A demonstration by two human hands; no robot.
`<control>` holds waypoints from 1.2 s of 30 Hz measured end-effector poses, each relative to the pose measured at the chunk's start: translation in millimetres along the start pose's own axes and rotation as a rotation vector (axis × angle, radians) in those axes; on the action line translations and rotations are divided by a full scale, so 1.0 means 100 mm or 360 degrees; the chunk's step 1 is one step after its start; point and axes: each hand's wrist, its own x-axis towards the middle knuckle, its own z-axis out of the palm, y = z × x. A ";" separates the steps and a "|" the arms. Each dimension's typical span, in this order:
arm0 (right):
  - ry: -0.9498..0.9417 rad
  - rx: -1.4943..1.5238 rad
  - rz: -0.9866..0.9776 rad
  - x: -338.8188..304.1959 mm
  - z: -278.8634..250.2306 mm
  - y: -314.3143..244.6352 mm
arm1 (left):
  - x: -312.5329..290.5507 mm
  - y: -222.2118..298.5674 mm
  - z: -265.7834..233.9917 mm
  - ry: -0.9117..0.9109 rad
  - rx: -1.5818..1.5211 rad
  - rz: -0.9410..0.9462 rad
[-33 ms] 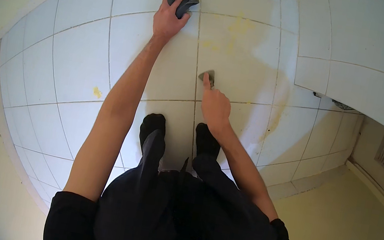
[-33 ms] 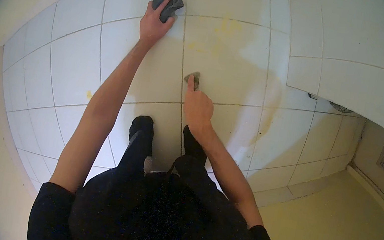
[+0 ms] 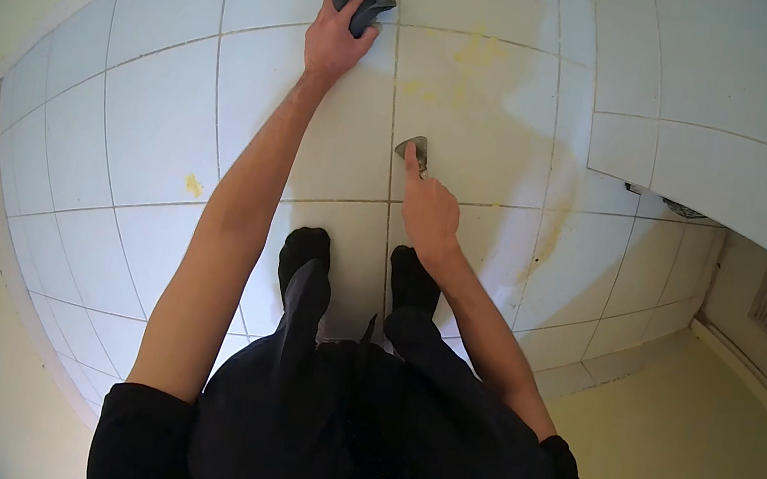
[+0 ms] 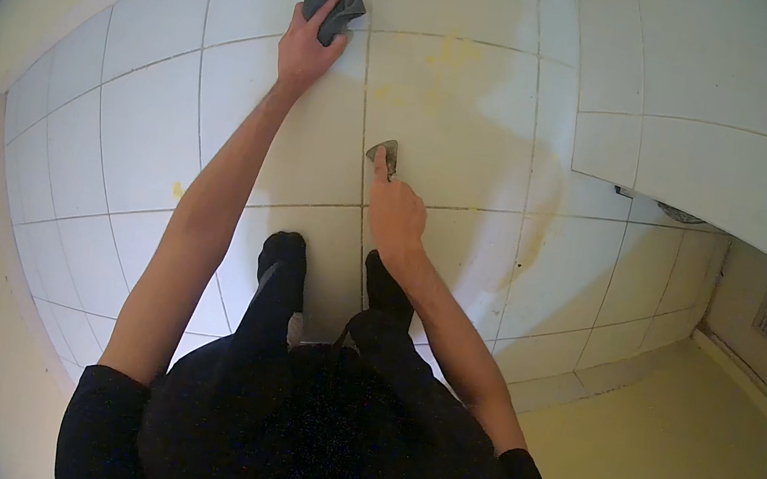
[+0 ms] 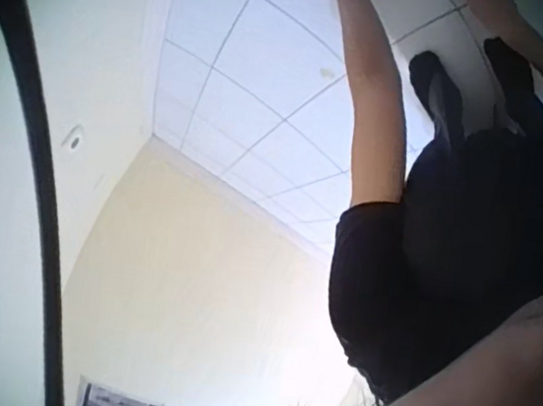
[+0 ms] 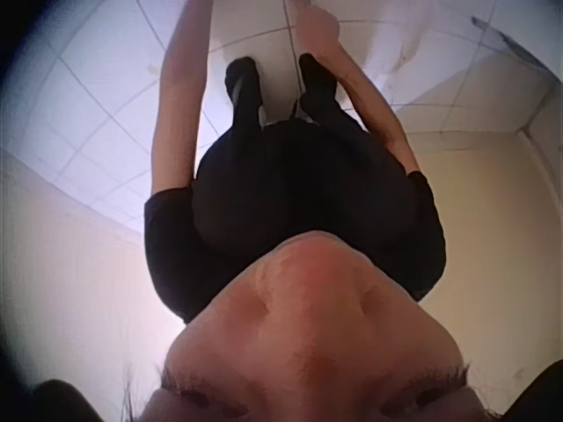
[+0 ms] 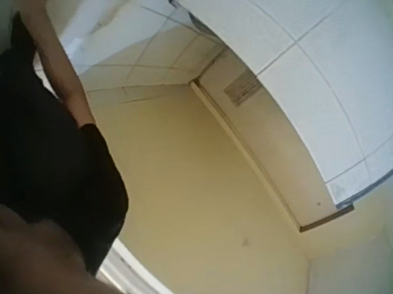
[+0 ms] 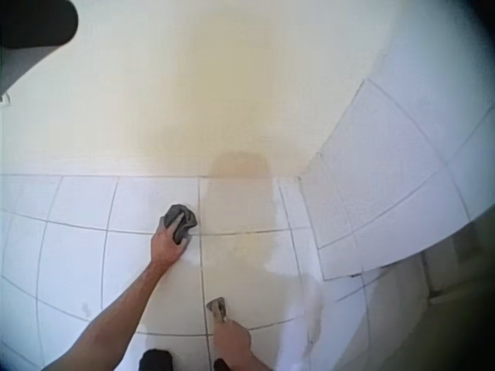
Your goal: The person scrapes residue from a tiled floor using a scraper and scrubs the surface with a cloth.
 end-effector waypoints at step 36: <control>-0.0406 0.0574 0.0082 -0.27 -0.37 1.53 | 0.03 -0.04 0.03 -0.0009 -0.0005 0.0028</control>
